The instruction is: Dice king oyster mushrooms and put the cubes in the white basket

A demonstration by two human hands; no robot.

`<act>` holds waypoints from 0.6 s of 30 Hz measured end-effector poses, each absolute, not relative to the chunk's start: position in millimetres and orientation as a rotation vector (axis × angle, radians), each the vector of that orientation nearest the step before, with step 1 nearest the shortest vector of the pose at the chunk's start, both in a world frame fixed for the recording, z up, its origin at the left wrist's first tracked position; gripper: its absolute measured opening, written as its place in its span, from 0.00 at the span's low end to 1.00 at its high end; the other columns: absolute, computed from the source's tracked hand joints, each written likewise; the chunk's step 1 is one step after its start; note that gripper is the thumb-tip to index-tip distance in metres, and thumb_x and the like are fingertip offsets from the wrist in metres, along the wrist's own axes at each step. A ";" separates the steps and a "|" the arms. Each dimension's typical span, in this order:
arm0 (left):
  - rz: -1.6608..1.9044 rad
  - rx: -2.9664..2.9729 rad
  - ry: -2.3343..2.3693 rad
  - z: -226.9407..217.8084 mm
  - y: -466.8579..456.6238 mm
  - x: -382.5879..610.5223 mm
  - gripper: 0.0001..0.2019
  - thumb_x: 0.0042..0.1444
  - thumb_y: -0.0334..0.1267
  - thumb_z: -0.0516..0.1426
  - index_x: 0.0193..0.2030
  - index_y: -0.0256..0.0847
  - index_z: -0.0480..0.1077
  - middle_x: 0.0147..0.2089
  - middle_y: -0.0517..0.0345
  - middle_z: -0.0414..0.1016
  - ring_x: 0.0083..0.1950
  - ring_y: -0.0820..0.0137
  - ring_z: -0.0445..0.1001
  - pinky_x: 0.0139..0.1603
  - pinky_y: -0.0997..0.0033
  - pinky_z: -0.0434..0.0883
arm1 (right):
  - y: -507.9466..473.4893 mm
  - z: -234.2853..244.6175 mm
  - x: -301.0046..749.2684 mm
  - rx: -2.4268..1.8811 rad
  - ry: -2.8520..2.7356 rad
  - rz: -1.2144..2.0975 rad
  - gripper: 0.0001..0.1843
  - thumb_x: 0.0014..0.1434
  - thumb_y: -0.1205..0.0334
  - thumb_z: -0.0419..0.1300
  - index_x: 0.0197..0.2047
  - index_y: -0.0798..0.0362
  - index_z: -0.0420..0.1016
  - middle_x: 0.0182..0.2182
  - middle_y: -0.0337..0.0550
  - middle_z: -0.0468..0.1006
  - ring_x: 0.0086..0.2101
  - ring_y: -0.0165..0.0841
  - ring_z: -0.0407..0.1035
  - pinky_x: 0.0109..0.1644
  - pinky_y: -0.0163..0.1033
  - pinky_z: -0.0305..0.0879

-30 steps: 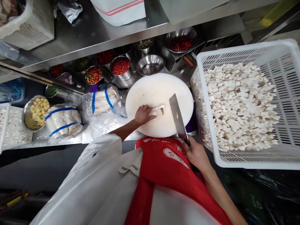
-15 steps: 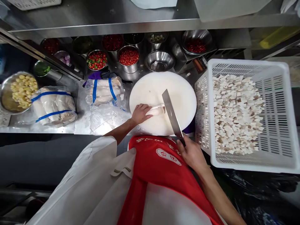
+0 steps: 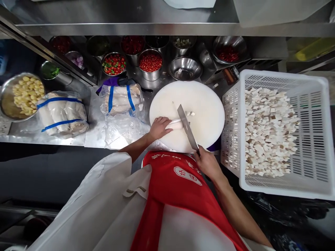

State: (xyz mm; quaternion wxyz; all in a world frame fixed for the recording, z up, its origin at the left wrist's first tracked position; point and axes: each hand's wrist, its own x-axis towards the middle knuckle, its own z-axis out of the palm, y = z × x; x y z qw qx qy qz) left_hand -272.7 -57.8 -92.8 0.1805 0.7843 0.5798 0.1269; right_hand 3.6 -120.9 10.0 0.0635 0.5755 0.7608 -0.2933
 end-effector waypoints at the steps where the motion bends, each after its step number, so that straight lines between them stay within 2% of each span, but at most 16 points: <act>1: 0.359 2.214 1.631 -92.5 -58.4 -273.4 0.23 0.62 0.53 0.57 0.59 0.45 0.69 0.56 0.51 0.72 0.57 0.58 0.67 0.57 0.57 0.63 | -119.4 8.1 0.8 1.732 2.284 -0.877 0.22 0.67 0.61 0.47 0.59 0.61 0.68 0.38 0.54 0.82 0.38 0.43 0.77 0.41 0.42 0.67; 7: 0.448 2.145 1.657 -95.0 -65.9 -279.4 0.22 0.60 0.51 0.59 0.58 0.42 0.70 0.56 0.51 0.72 0.57 0.61 0.67 0.59 0.60 0.64 | -118.7 10.4 -1.7 1.728 2.350 -0.901 0.23 0.69 0.57 0.46 0.59 0.60 0.67 0.38 0.53 0.82 0.39 0.44 0.77 0.41 0.42 0.66; 13: 0.508 2.130 1.637 -100.9 -74.8 -285.8 0.19 0.62 0.47 0.59 0.56 0.41 0.71 0.56 0.52 0.72 0.56 0.63 0.67 0.59 0.62 0.64 | -115.5 10.4 -12.7 1.709 2.310 -0.888 0.22 0.66 0.61 0.48 0.60 0.61 0.68 0.38 0.53 0.83 0.38 0.42 0.77 0.41 0.41 0.66; 18: 0.556 2.073 1.630 -102.3 -75.3 -291.9 0.18 0.61 0.46 0.60 0.54 0.41 0.72 0.56 0.51 0.72 0.56 0.63 0.68 0.60 0.62 0.64 | -112.0 14.0 -15.3 1.704 2.354 -0.918 0.23 0.67 0.57 0.46 0.59 0.60 0.68 0.36 0.53 0.83 0.37 0.44 0.77 0.40 0.42 0.66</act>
